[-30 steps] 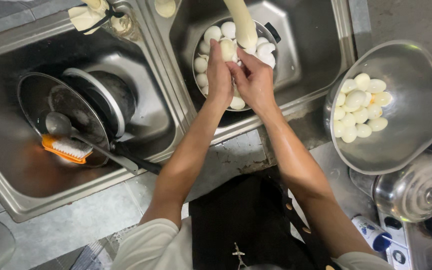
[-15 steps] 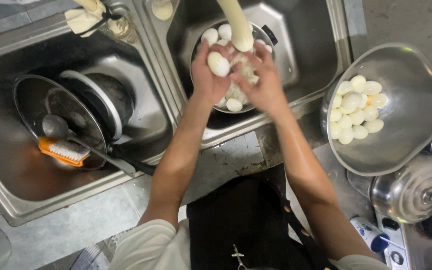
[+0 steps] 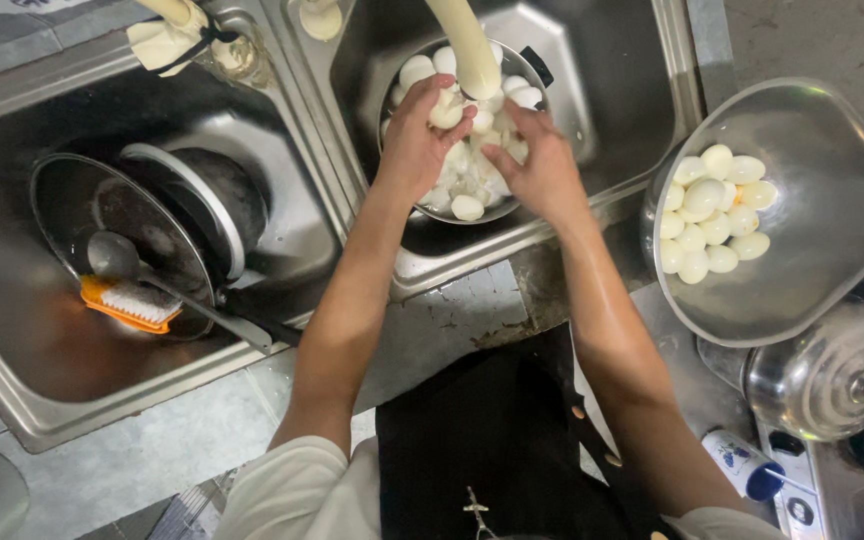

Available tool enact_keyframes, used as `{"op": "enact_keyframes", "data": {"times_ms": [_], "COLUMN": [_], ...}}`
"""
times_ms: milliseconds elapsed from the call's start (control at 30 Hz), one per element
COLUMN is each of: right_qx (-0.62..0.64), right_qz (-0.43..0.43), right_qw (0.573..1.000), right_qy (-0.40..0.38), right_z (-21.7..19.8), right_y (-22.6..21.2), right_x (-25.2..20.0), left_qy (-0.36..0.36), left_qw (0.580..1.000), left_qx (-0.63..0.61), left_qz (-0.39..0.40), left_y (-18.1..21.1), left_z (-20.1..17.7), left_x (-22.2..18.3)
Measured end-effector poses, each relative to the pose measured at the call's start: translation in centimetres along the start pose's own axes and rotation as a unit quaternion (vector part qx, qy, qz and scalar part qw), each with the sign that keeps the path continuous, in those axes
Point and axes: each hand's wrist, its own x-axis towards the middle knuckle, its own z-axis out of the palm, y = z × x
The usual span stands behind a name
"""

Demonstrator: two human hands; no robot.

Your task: The person peels boiled eggs by hand in a sink under running water and places the peeled eggs into a metal bowl.

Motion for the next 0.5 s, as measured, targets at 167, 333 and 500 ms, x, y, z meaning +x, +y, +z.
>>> {"op": "enact_keyframes", "data": {"times_ms": [167, 333, 500], "right_qx": [0.161, 0.123, 0.2], "right_qz": [0.135, -0.026, 0.226], "right_qw": [0.978, 0.991, 0.953], "right_qy": [-0.019, 0.039, 0.035], "right_z": [2.4, 3.3, 0.7], "right_y": [-0.4, -2.0, -1.8], "right_x": [1.2, 2.6, 1.0], "left_qy": [0.022, -0.034, -0.022], "left_qw": [0.989, 0.978, 0.853], "left_qx": [0.138, 0.205, 0.521], "left_qz": [0.043, -0.024, 0.027], "left_y": [0.9, 1.2, 1.0], "left_z": [1.6, 1.5, 0.0], "left_x": [-0.2, -1.8, -2.5]}}
